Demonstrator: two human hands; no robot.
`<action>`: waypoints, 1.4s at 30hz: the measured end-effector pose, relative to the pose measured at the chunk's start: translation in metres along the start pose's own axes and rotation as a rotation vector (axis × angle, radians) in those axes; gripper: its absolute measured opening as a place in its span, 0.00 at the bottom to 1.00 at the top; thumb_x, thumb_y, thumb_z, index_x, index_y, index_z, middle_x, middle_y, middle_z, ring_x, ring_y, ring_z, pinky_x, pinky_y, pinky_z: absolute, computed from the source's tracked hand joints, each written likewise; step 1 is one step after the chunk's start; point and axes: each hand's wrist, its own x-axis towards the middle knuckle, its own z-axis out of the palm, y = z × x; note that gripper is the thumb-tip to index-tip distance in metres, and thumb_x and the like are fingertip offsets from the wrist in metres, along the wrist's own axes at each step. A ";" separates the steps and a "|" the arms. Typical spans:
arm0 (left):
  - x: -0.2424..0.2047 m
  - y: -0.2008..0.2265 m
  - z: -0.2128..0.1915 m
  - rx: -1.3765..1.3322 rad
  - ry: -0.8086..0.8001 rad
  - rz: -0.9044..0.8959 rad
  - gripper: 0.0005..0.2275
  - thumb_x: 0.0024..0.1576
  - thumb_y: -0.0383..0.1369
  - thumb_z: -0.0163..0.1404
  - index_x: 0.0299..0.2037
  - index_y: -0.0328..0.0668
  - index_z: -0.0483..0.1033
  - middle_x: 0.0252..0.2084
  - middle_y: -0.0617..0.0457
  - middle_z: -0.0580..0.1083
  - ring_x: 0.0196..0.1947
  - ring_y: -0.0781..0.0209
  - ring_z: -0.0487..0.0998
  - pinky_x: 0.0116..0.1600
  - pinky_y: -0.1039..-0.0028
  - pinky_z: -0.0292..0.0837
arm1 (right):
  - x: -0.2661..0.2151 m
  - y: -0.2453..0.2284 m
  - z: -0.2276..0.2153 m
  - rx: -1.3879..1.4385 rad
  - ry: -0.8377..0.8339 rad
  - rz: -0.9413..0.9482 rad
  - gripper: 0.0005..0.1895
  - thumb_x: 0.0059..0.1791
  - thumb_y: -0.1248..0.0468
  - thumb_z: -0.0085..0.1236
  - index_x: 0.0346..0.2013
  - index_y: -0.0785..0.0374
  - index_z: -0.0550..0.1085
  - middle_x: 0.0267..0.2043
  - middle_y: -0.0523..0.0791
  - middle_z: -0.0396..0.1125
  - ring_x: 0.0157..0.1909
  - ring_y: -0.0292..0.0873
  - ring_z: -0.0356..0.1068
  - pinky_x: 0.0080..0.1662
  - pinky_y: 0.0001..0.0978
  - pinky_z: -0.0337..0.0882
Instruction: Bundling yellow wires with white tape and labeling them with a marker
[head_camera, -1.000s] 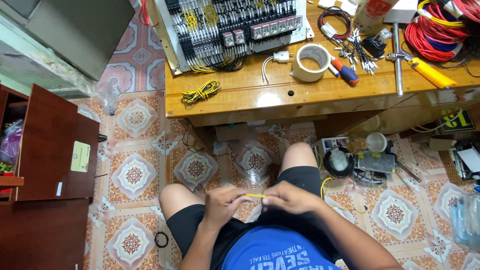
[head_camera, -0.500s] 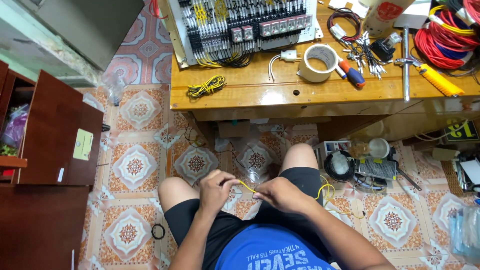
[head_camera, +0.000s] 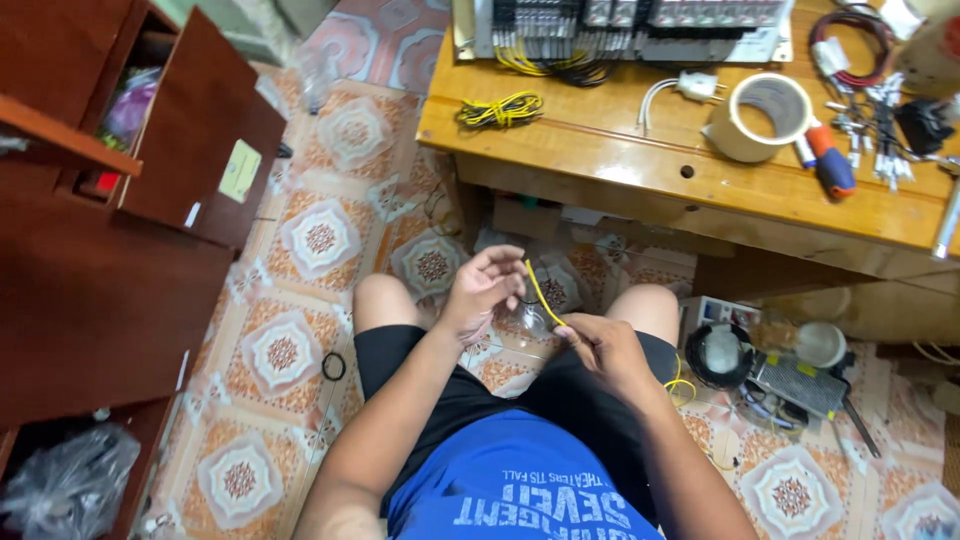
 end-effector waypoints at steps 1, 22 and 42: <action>0.002 -0.002 0.000 0.002 0.011 0.007 0.16 0.55 0.21 0.60 0.53 0.32 0.73 0.39 0.46 0.77 0.32 0.63 0.80 0.28 0.84 0.78 | 0.003 -0.003 0.000 0.005 -0.010 -0.008 0.09 0.54 0.59 0.53 0.41 0.54 0.81 0.37 0.49 0.79 0.42 0.58 0.78 0.42 0.48 0.78; 0.136 0.064 -0.064 0.253 0.553 0.567 0.08 0.58 0.22 0.59 0.45 0.30 0.75 0.36 0.43 0.79 0.31 0.64 0.81 0.36 0.80 0.84 | -0.023 0.022 -0.051 0.046 0.173 0.142 0.14 0.54 0.60 0.58 0.53 0.53 0.80 0.38 0.50 0.78 0.45 0.55 0.78 0.45 0.48 0.75; 0.175 0.064 -0.105 0.236 0.756 0.536 0.08 0.54 0.19 0.62 0.40 0.29 0.77 0.32 0.41 0.79 0.21 0.60 0.83 0.26 0.78 0.87 | -0.144 0.093 -0.167 -0.244 0.529 0.244 0.05 0.48 0.61 0.67 0.38 0.53 0.85 0.31 0.47 0.77 0.37 0.54 0.77 0.44 0.41 0.74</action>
